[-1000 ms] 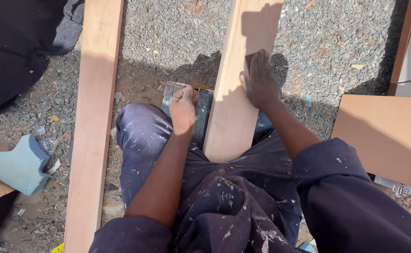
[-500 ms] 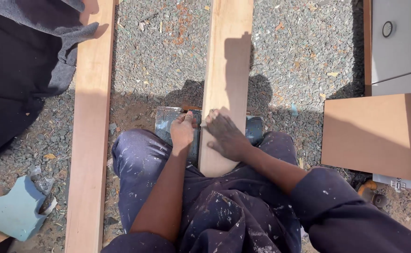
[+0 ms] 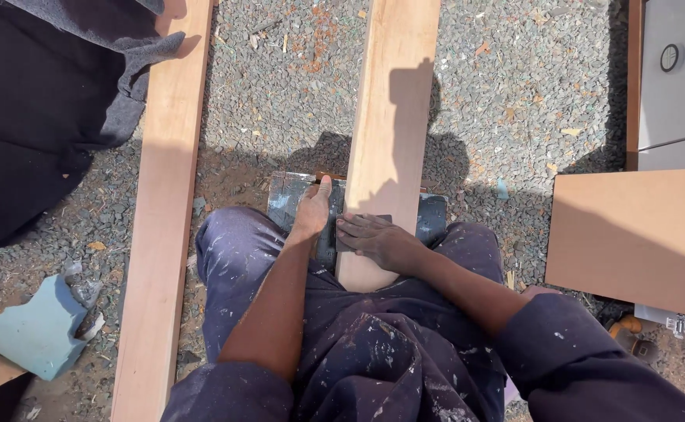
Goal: Sanding a wooden plank manually using a sanding block to smooth the surface
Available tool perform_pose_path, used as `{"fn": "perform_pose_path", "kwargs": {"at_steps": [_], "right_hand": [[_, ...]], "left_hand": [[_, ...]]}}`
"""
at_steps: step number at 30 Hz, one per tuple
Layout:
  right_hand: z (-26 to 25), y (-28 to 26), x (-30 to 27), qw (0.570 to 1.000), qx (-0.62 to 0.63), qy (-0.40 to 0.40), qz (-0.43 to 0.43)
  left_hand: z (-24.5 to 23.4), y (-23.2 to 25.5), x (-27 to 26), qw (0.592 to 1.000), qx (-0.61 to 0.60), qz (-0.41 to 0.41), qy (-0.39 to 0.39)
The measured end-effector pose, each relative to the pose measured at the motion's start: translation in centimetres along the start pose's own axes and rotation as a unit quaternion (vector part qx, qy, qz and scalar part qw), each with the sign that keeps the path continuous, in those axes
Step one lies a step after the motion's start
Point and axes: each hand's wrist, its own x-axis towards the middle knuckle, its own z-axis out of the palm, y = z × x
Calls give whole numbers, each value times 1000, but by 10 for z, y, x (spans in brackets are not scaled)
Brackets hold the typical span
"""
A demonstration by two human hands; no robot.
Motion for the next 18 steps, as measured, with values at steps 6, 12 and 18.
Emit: {"fn": "perform_pose_path", "kwargs": {"at_steps": [6, 12, 18], "right_hand": [[-37, 139, 24, 985, -24, 139, 101], [-32, 3, 17, 996, -80, -37, -32], [-75, 93, 56, 958, -281, 28, -53]], "left_hand": [[2, -20, 0, 997, -68, 19, 32], [0, -15, 14, 995, -93, 6, 41], [-9, -31, 28, 993, -85, -12, 80]]}}
